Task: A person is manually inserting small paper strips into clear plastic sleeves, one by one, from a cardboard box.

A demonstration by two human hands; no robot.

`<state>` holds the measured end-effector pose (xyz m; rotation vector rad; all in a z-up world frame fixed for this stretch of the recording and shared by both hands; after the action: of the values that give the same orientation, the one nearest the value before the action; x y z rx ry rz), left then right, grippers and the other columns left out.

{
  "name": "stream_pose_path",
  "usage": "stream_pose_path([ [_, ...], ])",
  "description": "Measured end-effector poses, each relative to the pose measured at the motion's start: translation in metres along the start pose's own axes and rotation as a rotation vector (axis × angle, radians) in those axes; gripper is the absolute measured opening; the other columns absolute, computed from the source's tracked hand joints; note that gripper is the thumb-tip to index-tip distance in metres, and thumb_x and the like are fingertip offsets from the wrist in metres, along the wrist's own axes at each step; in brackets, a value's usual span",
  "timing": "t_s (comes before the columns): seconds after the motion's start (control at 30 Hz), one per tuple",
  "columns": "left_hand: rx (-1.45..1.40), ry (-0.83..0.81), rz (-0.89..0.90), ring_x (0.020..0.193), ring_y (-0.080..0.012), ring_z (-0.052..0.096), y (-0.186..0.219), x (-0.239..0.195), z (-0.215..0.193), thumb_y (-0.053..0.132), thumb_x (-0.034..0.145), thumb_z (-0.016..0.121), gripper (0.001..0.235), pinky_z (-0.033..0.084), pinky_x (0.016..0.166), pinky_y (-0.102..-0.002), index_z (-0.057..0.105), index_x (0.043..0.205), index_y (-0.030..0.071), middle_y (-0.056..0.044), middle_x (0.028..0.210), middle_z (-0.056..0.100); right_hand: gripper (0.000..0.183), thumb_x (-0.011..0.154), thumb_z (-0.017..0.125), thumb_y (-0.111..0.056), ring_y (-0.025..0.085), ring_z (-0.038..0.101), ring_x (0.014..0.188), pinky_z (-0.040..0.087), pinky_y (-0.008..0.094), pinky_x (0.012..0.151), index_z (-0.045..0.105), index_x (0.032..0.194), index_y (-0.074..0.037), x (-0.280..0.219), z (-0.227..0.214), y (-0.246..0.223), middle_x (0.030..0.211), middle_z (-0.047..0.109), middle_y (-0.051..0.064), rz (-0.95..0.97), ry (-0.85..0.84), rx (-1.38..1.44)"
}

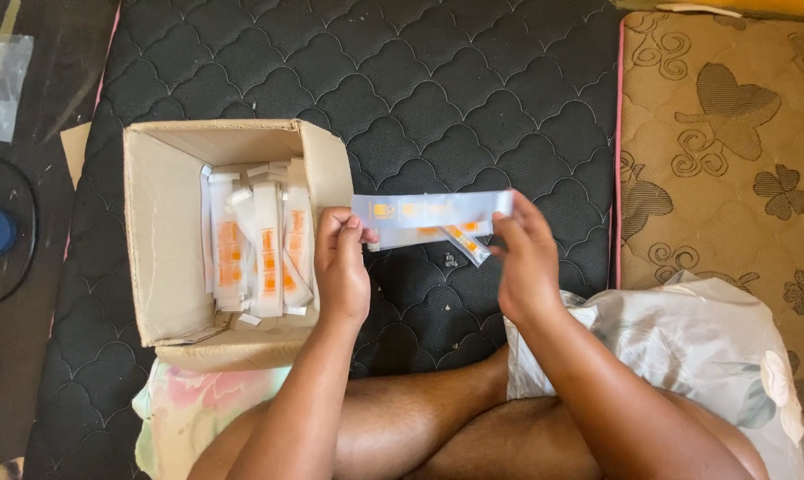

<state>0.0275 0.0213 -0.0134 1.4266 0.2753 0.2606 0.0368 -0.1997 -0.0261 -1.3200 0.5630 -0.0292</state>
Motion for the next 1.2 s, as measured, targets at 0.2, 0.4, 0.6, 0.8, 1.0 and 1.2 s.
stream_pose_path([
  [0.2,0.244,-0.407,0.012,0.077,-0.0208,0.051,-0.008,0.001,0.008,0.018,0.093,0.048,0.015,0.046,0.082,-0.035,0.057,0.081,0.012,-0.005,0.071,0.048,0.039,0.084,0.078,-0.006,0.023,0.058,0.109,0.048,0.034,0.092,0.069,0.122,-0.014,-0.004,0.008,0.0,0.115,0.07,0.004,-0.494,-0.343,-0.485],
  [0.4,0.299,-0.568,0.061,0.062,-0.0162,0.048,-0.003,-0.012,0.028,0.019,0.095,0.057,0.019,0.044,0.065,-0.031,0.059,0.078,0.012,-0.004,0.059,0.046,0.003,0.098,0.067,-0.009,0.008,0.051,0.069,0.043,0.024,0.066,0.066,0.101,-0.009,-0.01,0.017,0.034,0.07,0.061,0.0,-0.255,-0.547,-0.227],
  [0.6,0.277,-0.504,0.032,0.062,-0.0121,0.046,-0.009,-0.009,0.029,0.016,0.097,0.06,0.018,0.044,0.062,-0.028,0.062,0.08,0.013,0.0,0.059,0.047,0.003,0.099,0.065,-0.009,0.007,0.046,0.071,0.04,0.024,0.067,0.063,0.099,-0.006,-0.019,0.022,0.026,0.075,0.062,0.0,-0.077,-0.503,-0.066],
  [0.8,0.106,-0.401,-0.055,0.072,-0.0098,0.042,-0.014,-0.006,0.025,0.01,0.098,0.055,0.013,0.04,0.067,-0.024,0.062,0.086,0.01,0.002,0.068,0.043,0.008,0.099,0.066,-0.008,0.007,0.048,0.073,0.041,0.024,0.072,0.063,0.091,-0.007,-0.027,0.027,0.027,0.074,0.059,-0.001,-0.036,-0.579,-0.085],
  [1.0,0.051,-0.294,-0.049,0.073,-0.0091,0.041,-0.003,0.003,0.017,0.01,0.098,0.053,0.012,0.039,0.069,-0.023,0.06,0.088,0.01,0.002,0.072,0.043,0.006,0.094,0.07,-0.008,0.01,0.054,0.075,0.044,0.026,0.074,0.068,0.093,-0.003,-0.039,0.031,0.03,0.075,0.062,0.002,-0.006,-0.731,-0.154],
  [1.2,0.053,-0.214,-0.051,0.074,-0.0079,0.04,0.0,0.008,0.009,0.01,0.1,0.053,0.014,0.039,0.072,-0.024,0.058,0.087,0.012,0.003,0.073,0.045,0.01,0.094,0.07,-0.011,0.016,0.059,0.073,0.048,0.033,0.073,0.071,0.093,-0.001,-0.044,0.034,0.033,0.072,0.067,0.01,0.023,-0.978,-0.279],
])
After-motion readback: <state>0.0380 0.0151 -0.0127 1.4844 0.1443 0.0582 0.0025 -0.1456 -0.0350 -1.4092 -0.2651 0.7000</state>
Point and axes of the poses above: each hand's wrist, its own x-axis towards the middle knuckle, its own z-axis out of the palm, y = z × x, the point moved 3 cm from there along x, towards the middle knuckle
